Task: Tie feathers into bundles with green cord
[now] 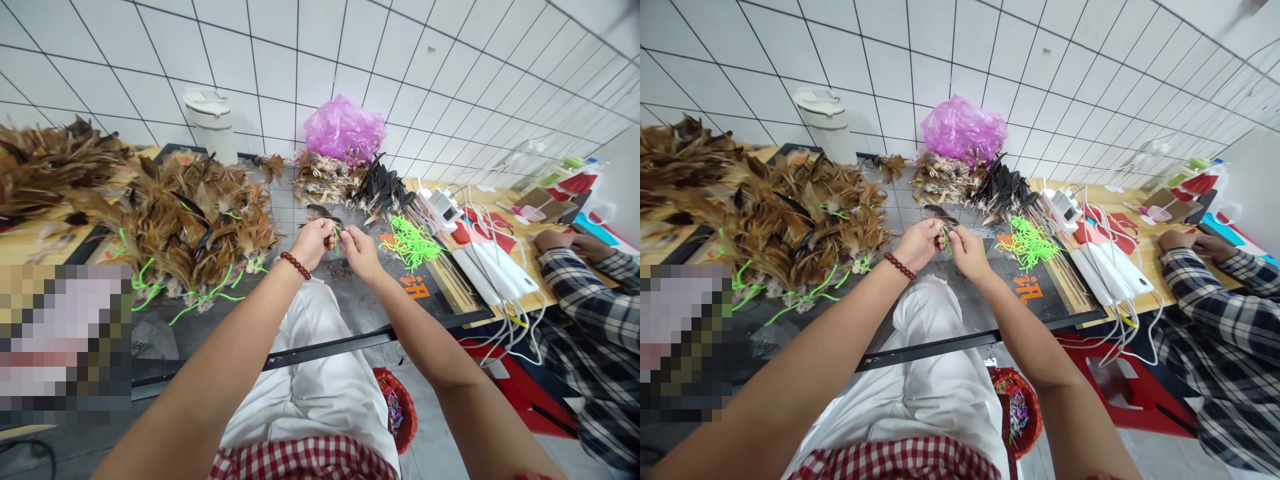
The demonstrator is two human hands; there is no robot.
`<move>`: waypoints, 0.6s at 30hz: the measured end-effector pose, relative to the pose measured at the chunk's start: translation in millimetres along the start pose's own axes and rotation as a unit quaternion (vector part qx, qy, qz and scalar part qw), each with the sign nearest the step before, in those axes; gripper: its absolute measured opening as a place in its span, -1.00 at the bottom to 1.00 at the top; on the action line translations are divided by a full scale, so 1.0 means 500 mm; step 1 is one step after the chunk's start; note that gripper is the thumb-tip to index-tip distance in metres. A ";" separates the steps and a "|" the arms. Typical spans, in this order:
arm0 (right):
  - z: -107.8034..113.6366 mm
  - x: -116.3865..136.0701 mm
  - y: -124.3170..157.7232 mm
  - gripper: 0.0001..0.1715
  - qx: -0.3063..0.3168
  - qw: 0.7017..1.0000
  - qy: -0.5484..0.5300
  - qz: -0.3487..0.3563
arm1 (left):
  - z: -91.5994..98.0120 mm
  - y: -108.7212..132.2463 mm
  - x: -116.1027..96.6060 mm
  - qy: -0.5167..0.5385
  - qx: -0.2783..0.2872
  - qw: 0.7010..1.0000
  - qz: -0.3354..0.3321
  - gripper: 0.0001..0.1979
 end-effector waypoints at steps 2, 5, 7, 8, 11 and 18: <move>-0.007 -0.012 -0.002 -0.58 0.021 0.998 -0.059 -0.023 | -0.002 0.002 0.005 -0.002 -0.010 1.000 0.006 -0.79; -0.016 -0.024 -0.004 -0.55 0.035 0.990 -0.124 -0.061 | -0.004 0.002 0.004 -0.046 -0.027 0.999 -0.007 -0.77; -0.019 -0.024 -0.004 -0.54 0.037 0.981 -0.170 -0.080 | -0.002 0.000 -0.015 -0.125 -0.036 0.989 -0.074 -0.79; -0.022 -0.023 -0.003 -0.55 0.039 0.976 -0.194 -0.087 | -0.002 0.000 -0.031 -0.174 -0.040 0.976 -0.122 -0.80; -0.028 -0.018 -0.001 -0.58 0.052 0.963 -0.246 -0.093 | -0.008 0.006 -0.061 -0.274 -0.045 0.935 -0.220 -0.82; -0.008 -0.022 0.004 -0.60 0.049 0.979 -0.172 -0.098 | 0.006 -0.003 0.010 -0.070 -0.073 0.994 -0.047 -0.78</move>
Point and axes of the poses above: each hand's wrist, its own y-axis away from the middle knuckle, its own z-axis out of the back of the hand, x = y × z, the point moved 7 cm from there along -y, towards the middle knuckle, and after that the axes turned 15 degrees about -z, right-handed, at the moved point
